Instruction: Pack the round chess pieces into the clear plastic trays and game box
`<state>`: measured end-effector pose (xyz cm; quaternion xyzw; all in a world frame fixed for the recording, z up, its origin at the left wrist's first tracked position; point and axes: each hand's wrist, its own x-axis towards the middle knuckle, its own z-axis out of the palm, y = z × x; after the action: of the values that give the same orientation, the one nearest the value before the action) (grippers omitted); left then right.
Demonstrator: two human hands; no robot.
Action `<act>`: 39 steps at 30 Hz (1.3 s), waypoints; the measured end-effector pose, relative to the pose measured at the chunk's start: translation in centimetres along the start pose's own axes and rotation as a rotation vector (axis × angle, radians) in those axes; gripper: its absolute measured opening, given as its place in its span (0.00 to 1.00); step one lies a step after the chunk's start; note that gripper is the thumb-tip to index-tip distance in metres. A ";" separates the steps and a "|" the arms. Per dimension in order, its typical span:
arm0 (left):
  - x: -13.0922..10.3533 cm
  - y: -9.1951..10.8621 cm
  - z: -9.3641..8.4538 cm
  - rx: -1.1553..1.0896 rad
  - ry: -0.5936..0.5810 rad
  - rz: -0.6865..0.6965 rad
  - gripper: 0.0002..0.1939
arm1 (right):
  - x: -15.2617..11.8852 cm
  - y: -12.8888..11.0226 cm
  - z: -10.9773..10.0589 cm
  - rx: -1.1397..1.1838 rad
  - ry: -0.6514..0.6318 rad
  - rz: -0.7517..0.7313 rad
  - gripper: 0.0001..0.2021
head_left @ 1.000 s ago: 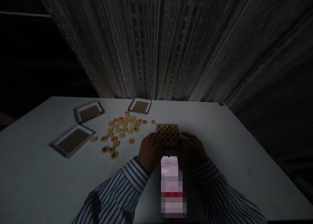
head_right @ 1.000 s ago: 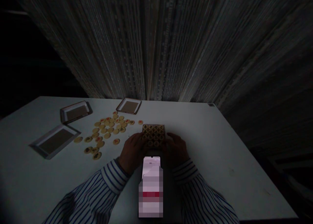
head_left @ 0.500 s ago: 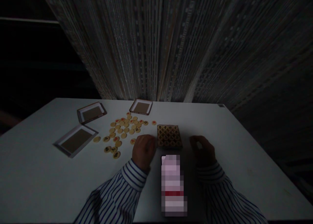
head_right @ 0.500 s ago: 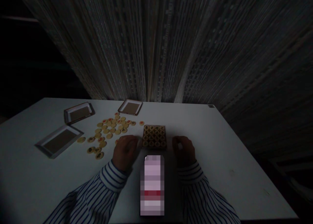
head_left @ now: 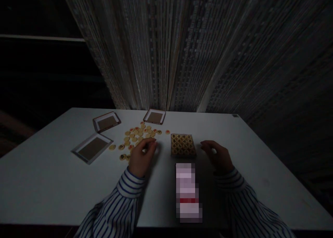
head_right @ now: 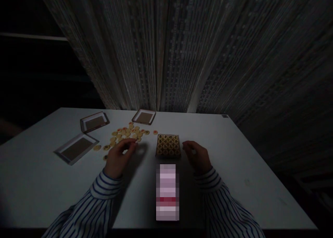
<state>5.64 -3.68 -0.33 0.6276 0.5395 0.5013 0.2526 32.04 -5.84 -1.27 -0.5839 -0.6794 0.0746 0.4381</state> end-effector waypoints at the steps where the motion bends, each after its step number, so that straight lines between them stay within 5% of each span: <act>1: 0.3 0.2 -0.4 -0.041 0.010 -0.010 0.12 | 0.2 -0.4 -0.2 0.017 -0.023 -0.005 0.13; 11: 4.2 0.1 -4.5 -0.068 0.114 -0.007 0.11 | 4.6 -4.5 0.0 0.103 -0.126 -0.017 0.11; 19: 7.0 -0.8 -6.7 -0.047 0.007 -0.088 0.17 | 9.5 -5.6 2.0 0.284 -0.287 0.101 0.12; 29: 13.0 -5.5 -5.0 0.155 -0.135 -0.332 0.15 | 14.1 -2.6 8.2 0.096 -0.592 0.265 0.08; 39: 17.4 -7.9 -2.4 0.290 -0.263 -0.367 0.16 | 16.6 -1.9 13.6 -0.127 -0.782 0.361 0.15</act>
<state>-1.30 14.27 0.01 0.6087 0.6730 0.2788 0.3144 22.45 13.44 0.12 -0.6470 -0.6843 0.3238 0.0908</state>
